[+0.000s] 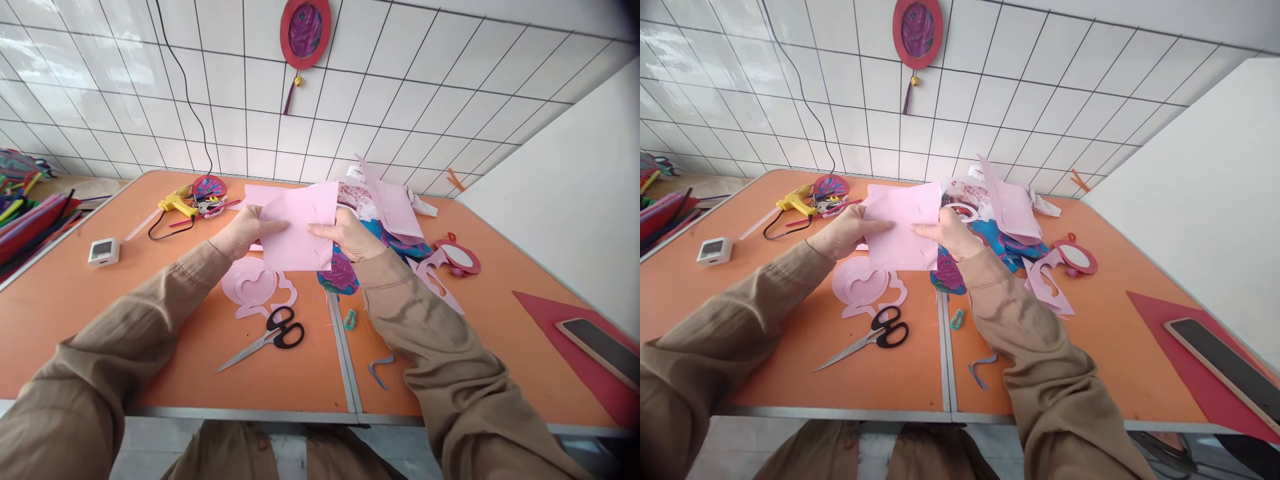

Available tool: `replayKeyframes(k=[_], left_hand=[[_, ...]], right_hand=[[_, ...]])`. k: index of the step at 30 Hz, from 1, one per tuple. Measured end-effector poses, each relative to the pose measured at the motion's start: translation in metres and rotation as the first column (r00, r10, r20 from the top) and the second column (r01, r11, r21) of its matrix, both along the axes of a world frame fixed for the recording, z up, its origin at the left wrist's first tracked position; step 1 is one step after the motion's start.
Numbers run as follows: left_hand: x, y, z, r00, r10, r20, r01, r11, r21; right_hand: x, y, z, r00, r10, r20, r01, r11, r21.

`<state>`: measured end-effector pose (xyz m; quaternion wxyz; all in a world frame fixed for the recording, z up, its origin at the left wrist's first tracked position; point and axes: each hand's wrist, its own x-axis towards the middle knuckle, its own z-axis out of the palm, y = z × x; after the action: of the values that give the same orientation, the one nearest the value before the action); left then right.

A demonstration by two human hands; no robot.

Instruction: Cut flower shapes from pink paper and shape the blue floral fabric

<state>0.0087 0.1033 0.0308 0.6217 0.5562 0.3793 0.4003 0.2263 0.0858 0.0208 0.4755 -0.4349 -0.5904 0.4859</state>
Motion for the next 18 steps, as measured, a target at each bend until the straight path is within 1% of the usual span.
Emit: replayKeyframes(k=[4,9,11,13,16,18], left_hand=[[0.000,0.002,-0.002,0.999,0.020,0.049,-0.017,0.999,-0.049],[-0.001,0.000,-0.003,0.986,-0.019,0.164,0.040,0.991,-0.126],[-0.002,-0.004,-0.005,0.987,-0.006,0.159,0.034,0.984,-0.173],[-0.005,-0.010,-0.009,0.989,0.015,0.145,0.017,0.976,-0.216],[-0.010,-0.022,-0.016,0.986,0.048,0.158,-0.005,0.965,-0.261],[-0.013,-0.031,-0.021,0.986,0.052,0.161,-0.004,0.958,-0.287]], right_hand=[[0.003,0.003,0.002,0.995,-0.094,-0.020,0.094,0.996,-0.003],[0.002,0.004,0.003,0.981,-0.175,-0.088,0.177,0.984,0.019],[0.001,0.002,0.002,0.980,-0.173,-0.099,0.175,0.985,0.010],[0.000,0.000,-0.001,0.986,-0.138,-0.089,0.136,0.990,-0.025],[-0.003,-0.007,-0.008,0.992,-0.092,-0.081,0.084,0.992,-0.095],[-0.007,-0.013,-0.015,0.992,-0.092,-0.083,0.083,0.990,-0.114]])
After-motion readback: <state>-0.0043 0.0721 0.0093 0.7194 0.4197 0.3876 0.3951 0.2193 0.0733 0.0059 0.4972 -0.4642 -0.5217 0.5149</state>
